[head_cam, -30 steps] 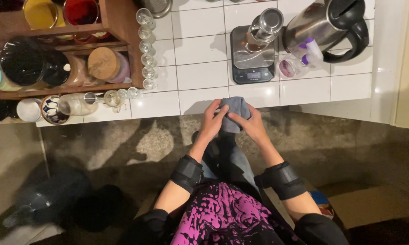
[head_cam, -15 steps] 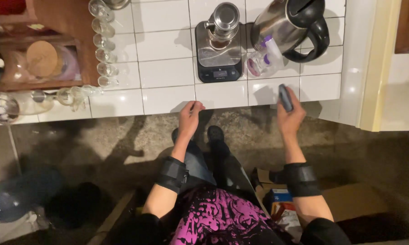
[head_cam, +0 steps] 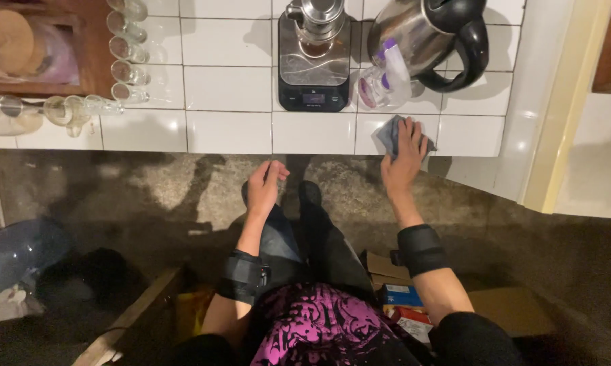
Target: The person cleans a counter and a glass by wiping them with a cloth, then presses coffee grounds in a coffee press, and finally presses a button on a digital scale.
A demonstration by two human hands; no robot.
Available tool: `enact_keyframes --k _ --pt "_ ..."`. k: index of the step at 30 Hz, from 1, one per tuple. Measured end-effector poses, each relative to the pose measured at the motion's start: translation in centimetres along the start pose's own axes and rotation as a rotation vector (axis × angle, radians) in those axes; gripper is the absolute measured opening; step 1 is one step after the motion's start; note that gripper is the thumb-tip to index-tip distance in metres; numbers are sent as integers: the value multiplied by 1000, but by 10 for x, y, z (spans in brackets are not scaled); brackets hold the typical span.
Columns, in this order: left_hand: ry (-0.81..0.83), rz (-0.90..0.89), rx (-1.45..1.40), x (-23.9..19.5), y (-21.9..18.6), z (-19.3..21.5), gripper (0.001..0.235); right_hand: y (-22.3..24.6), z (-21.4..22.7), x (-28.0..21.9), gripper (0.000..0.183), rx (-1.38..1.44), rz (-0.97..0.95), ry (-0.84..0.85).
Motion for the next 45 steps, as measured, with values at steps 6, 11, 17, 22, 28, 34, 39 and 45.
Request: enact_keyframes --k 6,11,17,22,28,34,39,45 --pt "-20 78 -21 -10 2 3 31 85 -38 -13 83 104 53 90" --pt "-55 103 28 -17 7 20 31 155 -57 -17 76 313 162 281" --pt "-108 177 -47 -21 13 64 30 123 -21 -6 43 435 -105 121" --pt "-112 183 -39 -22 18 96 30 111 -13 -6 45 241 18 -121" --pt "-113 248 -86 -16 21 139 44 123 -67 -25 77 -59 -21 -60" --pt "-59 260 -41 0 32 173 47 182 -100 -28 80 -21 -99 -107" --pt "-73 245 -99 12 51 206 47 269 -149 -25 84 -27 -56 2" --pt "-111 194 -131 10 61 247 46 343 -194 -49 74 189 106 255"
Point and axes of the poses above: each hand's wrist, its own x-axis towards the middle knuckle, its own z-axis out of the back of the hand, y = z × x, the point moved 10 cm from there along x, towards the middle knuckle, and after that the axes turned 6 degrees about -z, right-handed, at the moved point
